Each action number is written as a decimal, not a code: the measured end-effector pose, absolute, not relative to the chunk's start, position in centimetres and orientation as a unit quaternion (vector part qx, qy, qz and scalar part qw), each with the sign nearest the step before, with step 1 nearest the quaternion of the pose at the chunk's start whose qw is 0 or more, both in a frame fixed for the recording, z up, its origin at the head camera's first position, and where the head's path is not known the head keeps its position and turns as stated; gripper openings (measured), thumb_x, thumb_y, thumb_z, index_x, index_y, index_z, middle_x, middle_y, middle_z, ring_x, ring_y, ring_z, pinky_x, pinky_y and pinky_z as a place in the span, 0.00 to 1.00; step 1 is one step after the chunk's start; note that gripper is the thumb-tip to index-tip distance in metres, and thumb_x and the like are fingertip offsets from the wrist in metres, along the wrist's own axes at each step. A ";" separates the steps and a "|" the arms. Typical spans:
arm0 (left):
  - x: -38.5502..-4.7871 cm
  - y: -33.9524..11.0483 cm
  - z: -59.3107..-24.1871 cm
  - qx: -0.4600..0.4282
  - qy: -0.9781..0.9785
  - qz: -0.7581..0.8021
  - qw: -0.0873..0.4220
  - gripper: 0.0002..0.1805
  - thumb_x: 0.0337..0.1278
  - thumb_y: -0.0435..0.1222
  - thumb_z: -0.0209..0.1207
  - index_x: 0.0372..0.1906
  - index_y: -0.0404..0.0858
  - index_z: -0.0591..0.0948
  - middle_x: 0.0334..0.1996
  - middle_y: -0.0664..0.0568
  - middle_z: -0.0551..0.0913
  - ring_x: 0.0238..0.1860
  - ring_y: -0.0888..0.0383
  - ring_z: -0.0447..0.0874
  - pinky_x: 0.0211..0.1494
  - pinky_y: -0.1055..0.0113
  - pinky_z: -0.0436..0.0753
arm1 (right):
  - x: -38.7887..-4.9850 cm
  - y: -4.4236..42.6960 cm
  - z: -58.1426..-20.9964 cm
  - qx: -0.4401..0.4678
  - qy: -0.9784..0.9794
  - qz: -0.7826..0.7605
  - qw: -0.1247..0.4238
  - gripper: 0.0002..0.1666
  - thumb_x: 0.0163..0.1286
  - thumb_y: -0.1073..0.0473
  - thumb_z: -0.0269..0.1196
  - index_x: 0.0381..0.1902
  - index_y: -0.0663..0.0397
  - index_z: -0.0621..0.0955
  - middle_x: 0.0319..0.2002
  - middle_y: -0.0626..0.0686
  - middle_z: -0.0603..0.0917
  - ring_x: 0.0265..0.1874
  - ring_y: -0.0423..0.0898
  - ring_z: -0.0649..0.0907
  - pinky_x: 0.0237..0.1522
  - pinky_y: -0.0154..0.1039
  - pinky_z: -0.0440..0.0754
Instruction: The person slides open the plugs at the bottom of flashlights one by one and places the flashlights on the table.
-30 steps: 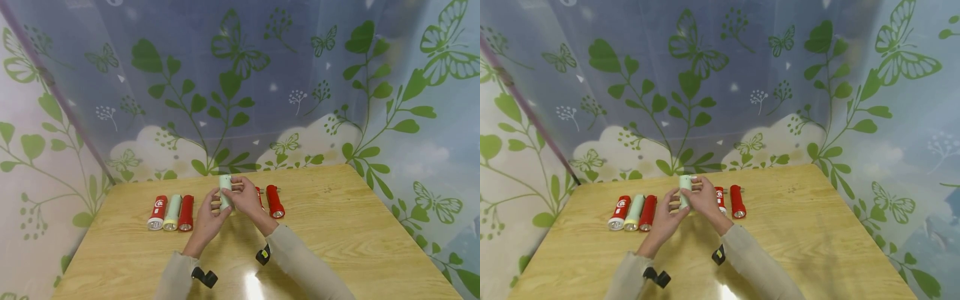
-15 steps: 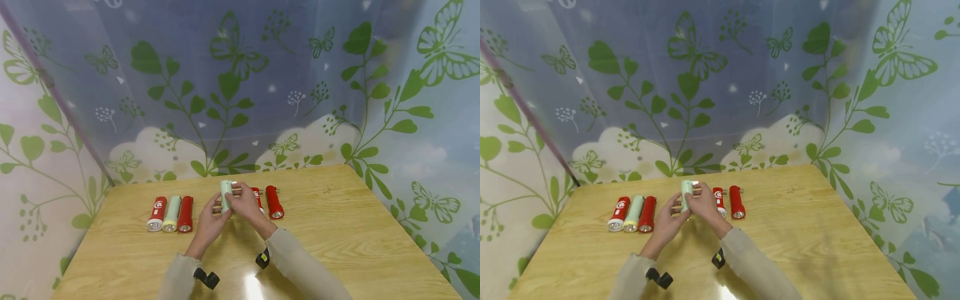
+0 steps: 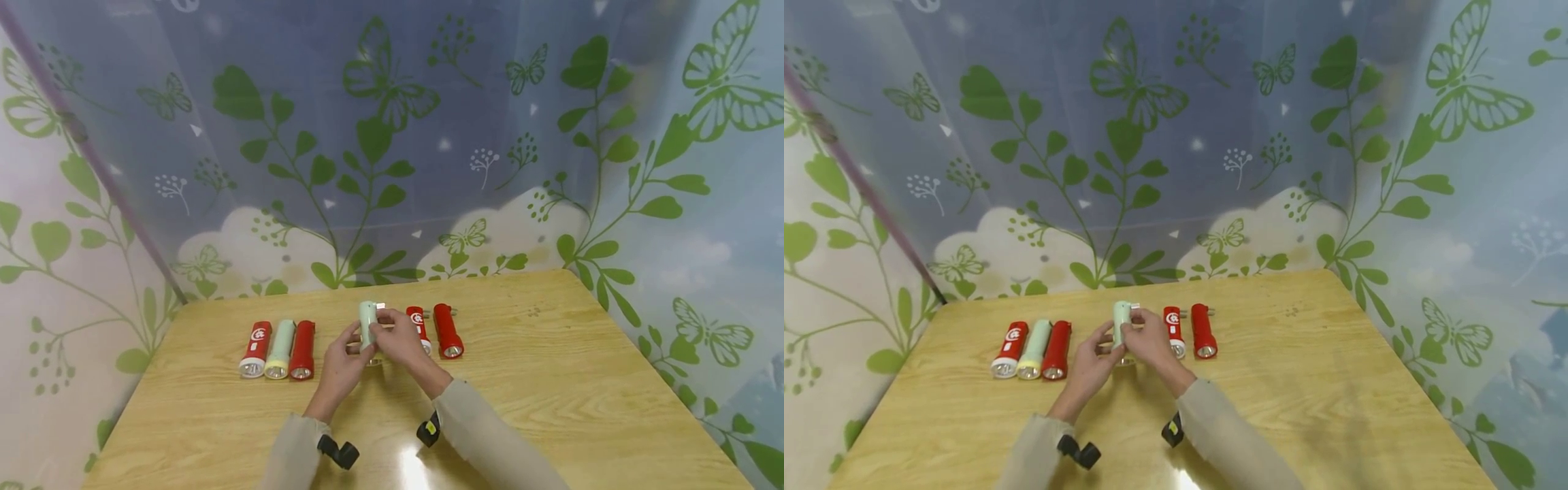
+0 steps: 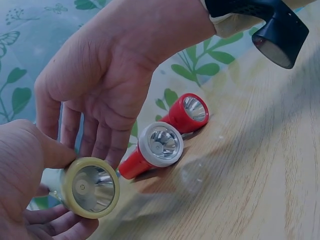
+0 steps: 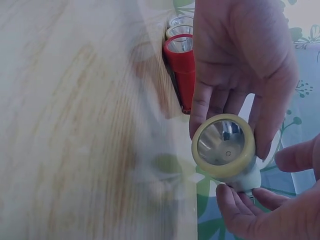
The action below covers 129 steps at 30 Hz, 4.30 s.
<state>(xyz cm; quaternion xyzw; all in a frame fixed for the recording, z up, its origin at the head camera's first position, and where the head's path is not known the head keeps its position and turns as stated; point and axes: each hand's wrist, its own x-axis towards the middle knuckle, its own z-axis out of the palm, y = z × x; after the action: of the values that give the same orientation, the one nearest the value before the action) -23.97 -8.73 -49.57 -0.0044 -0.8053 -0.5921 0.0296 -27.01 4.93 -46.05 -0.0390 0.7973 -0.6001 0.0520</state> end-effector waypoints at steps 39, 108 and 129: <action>-26.0 -7.6 -51.3 -0.001 -0.817 -0.577 0.005 0.27 0.67 0.33 0.61 0.69 0.31 0.73 0.54 0.36 0.85 0.52 0.48 0.88 0.50 0.62 0.88 | -27.4 5.4 -46.7 -0.026 0.838 -0.536 0.097 0.26 0.77 0.51 0.54 0.62 0.64 0.78 0.51 0.60 0.82 0.39 0.47 0.77 0.38 0.39 0.77; -26.1 -6.0 -51.7 0.011 -0.850 -0.524 0.051 0.27 0.67 0.44 0.63 0.65 0.34 0.73 0.51 0.38 0.82 0.48 0.47 0.87 0.48 0.56 0.87 | -27.9 6.5 -45.5 -0.011 0.834 -0.541 0.113 0.34 0.78 0.49 0.55 0.72 0.67 0.69 0.72 0.64 0.71 0.73 0.61 0.71 0.71 0.59 0.71; -24.0 -9.4 -48.3 0.001 -0.860 -0.485 0.159 0.29 0.64 0.47 0.65 0.65 0.38 0.74 0.56 0.39 0.81 0.53 0.41 0.83 0.54 0.48 0.83 | -27.0 8.5 -41.1 -0.066 0.817 -0.572 -0.029 0.27 0.77 0.53 0.57 0.69 0.57 0.73 0.69 0.60 0.76 0.64 0.59 0.80 0.60 0.54 0.82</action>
<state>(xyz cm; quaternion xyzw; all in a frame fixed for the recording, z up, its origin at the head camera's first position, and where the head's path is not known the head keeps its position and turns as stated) -23.99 -9.40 -48.27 0.0014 -0.8602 -0.4847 0.1586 -26.96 8.54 -41.07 -0.0661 0.8170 -0.5721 -0.0289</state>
